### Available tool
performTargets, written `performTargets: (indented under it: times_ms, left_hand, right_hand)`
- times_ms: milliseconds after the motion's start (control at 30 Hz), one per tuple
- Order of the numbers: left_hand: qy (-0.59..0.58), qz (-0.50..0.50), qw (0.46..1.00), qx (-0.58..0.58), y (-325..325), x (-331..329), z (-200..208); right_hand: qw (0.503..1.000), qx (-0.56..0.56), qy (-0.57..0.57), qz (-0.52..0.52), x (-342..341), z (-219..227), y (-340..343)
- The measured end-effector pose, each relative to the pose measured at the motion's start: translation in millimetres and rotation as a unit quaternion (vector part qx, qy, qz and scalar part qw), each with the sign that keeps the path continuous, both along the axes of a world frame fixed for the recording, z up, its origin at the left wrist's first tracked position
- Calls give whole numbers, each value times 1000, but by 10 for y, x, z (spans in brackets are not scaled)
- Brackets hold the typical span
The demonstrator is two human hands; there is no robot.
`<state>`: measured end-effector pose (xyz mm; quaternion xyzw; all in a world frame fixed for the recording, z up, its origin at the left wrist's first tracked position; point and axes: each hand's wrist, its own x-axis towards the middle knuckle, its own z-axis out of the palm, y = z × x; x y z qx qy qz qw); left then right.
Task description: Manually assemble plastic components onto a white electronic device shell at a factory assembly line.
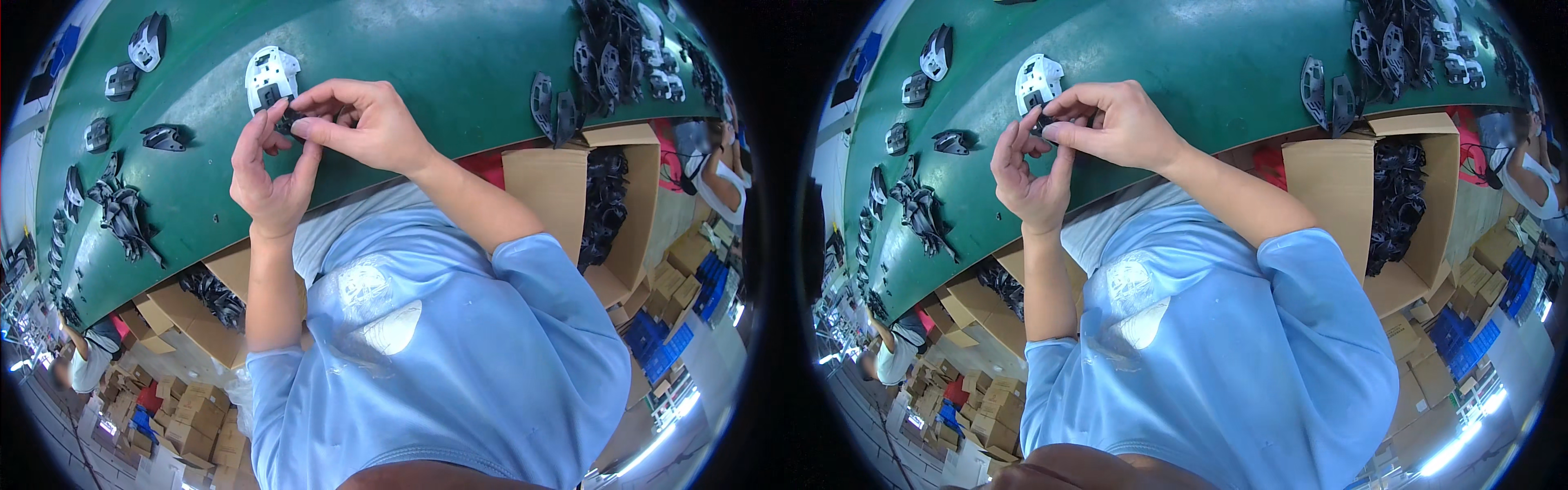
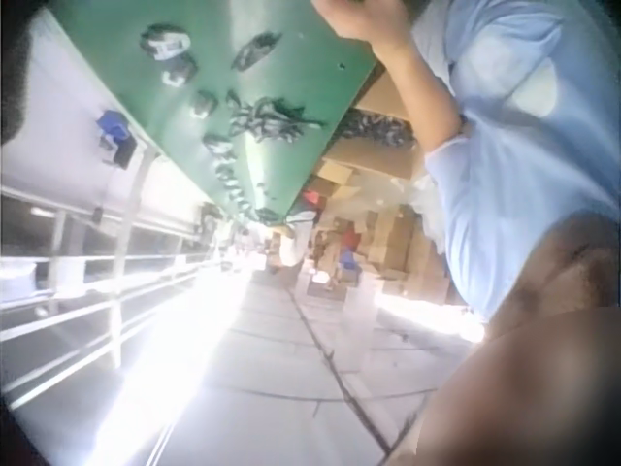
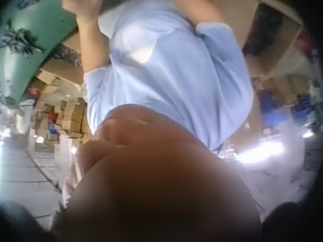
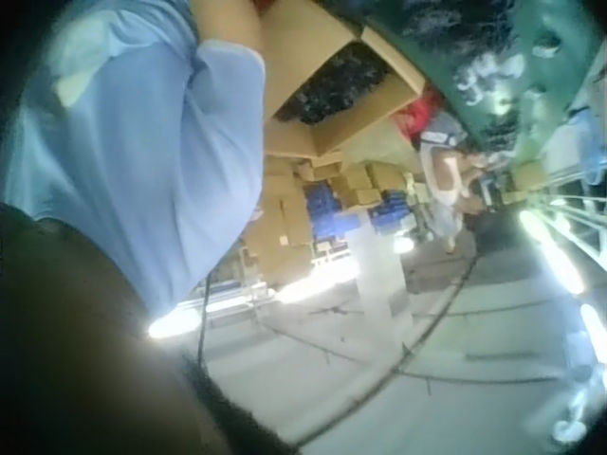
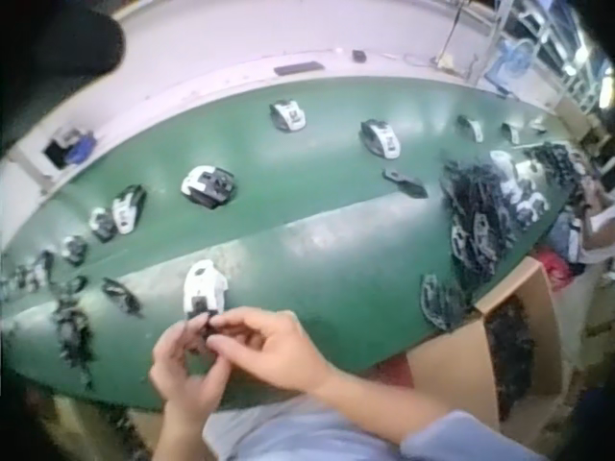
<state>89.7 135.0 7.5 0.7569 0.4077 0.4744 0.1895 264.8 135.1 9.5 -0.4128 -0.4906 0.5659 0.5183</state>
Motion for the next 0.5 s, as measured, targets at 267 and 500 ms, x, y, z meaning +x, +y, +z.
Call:
performTargets:
  times_ms: [267, 500]
  left_hand:
    - [236, 51, 968, 62, 291, -30, 341]
    - [249, 108, 961, -50, 441, -163, 0]
  right_hand:
    - [979, -92, 179, -14, 190, -99, 154]
    - [942, -146, 301, -29, 162, -97, 119]
